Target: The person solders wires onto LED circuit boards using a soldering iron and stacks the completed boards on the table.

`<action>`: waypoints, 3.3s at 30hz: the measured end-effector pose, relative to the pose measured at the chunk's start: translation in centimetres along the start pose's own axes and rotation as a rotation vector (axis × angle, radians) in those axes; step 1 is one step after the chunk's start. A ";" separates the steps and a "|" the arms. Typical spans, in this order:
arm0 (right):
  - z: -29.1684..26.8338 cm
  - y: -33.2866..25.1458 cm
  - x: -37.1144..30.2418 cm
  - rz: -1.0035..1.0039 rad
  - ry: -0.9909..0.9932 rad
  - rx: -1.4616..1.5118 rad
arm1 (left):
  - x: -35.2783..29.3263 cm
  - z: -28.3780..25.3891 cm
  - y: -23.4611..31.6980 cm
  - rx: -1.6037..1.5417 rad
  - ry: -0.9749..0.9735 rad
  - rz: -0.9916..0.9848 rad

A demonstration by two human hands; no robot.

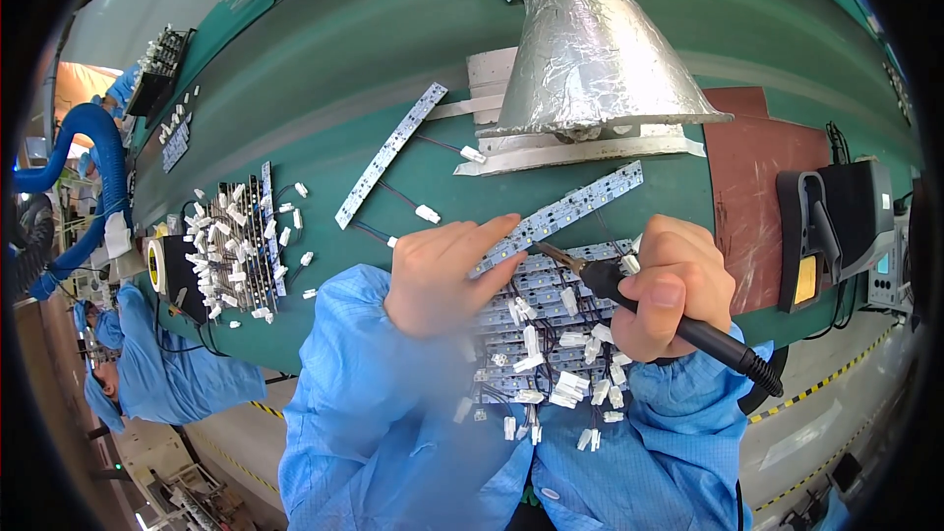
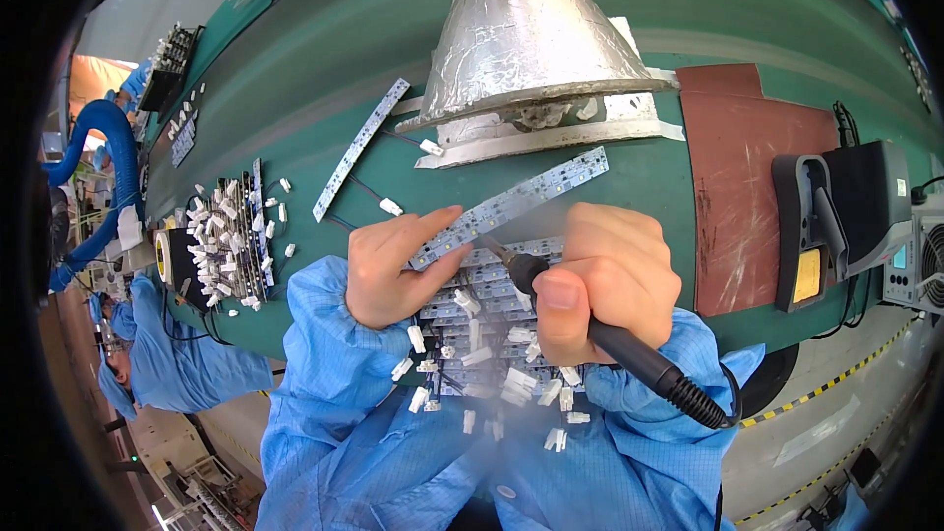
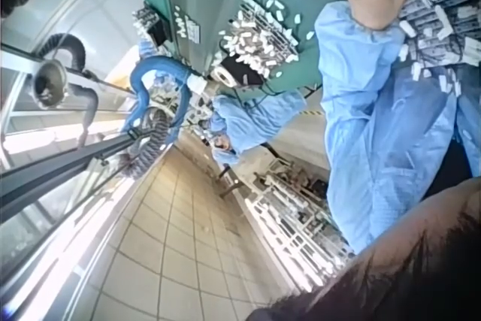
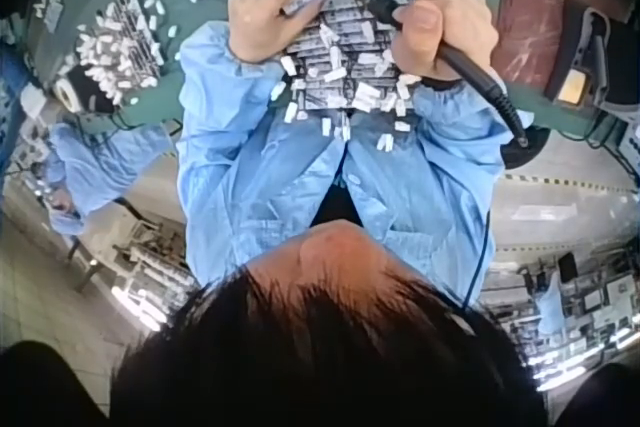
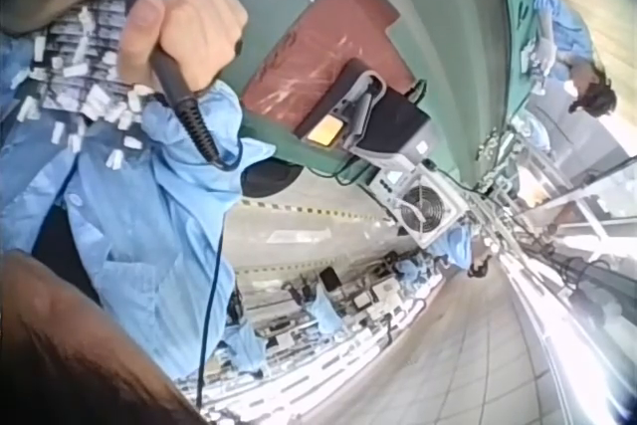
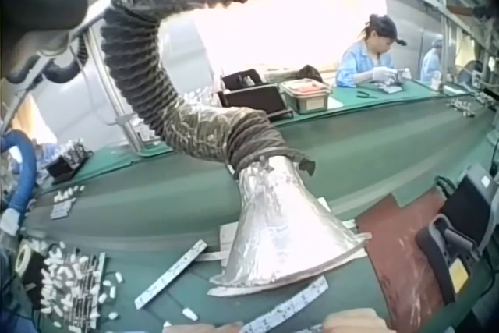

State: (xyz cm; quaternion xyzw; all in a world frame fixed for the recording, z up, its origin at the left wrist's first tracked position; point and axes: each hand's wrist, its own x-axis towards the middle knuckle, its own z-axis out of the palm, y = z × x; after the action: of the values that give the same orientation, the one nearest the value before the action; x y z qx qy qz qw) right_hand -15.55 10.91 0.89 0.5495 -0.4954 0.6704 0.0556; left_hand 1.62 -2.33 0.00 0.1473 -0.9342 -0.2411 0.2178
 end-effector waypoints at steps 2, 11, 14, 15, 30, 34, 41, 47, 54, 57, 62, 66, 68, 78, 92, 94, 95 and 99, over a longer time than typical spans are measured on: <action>-0.1 0.1 0.0 -0.002 -0.013 0.008 | -0.1 0.2 -0.1 -0.001 0.010 0.011; -1.6 0.6 0.2 0.110 0.167 0.040 | -0.2 -0.1 -0.2 -0.056 -0.029 -0.043; -3.0 0.9 0.5 0.178 0.192 -0.002 | -0.1 0.0 -0.2 -0.086 -0.025 -0.066; -3.1 1.1 0.5 0.178 0.193 -0.002 | -0.1 0.0 -0.2 -0.085 -0.026 -0.065; -2.5 2.2 0.5 0.292 0.227 -0.088 | -0.3 -0.1 -0.2 -0.078 -0.002 -0.046; -2.3 2.4 0.4 0.295 0.241 -0.101 | -0.4 -0.1 -0.3 -0.079 -0.008 -0.046; -2.6 2.5 0.2 0.302 0.227 -0.118 | -0.3 -0.1 -0.2 -0.084 0.005 -0.036; -2.5 2.6 0.2 0.296 0.237 -0.104 | -0.2 0.0 -0.3 -0.082 0.000 -0.048; -2.4 2.6 0.3 0.286 0.229 -0.119 | -0.4 0.0 -0.2 -0.075 -0.010 -0.062; -2.5 2.6 0.3 0.280 0.227 -0.123 | -0.3 0.0 -0.2 -0.076 -0.002 -0.049; -2.3 2.5 0.3 0.304 0.217 -0.117 | -0.4 0.0 -0.2 -0.070 0.000 -0.044; -2.5 2.7 0.2 0.296 0.217 -0.117 | -0.3 -0.1 -0.2 -0.070 -0.008 -0.057; -2.8 2.8 0.1 0.313 0.213 -0.104 | -0.3 0.0 -0.2 -0.082 -0.003 -0.054; -5.0 4.1 1.3 0.327 0.499 -0.134 | -0.5 0.0 -0.3 -0.076 -0.002 -0.048; -4.8 4.9 1.5 0.315 0.494 -0.197 | -0.6 0.0 -0.3 -0.066 0.012 -0.038; -5.0 5.0 1.2 0.321 0.482 -0.204 | -0.6 -0.1 -0.3 -0.067 0.008 -0.044; -5.2 5.0 0.9 0.361 0.461 -0.208 | -0.5 -0.1 -0.2 -0.068 0.003 -0.048; -5.5 5.2 0.6 0.399 0.432 -0.186 | -0.6 -0.1 -0.2 -0.065 0.004 -0.049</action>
State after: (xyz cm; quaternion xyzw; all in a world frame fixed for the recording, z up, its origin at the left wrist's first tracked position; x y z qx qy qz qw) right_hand -22.71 12.01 -1.24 0.2789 -0.6294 0.7213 0.0768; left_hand 2.20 -2.31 -0.15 0.1635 -0.9215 -0.2764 0.2183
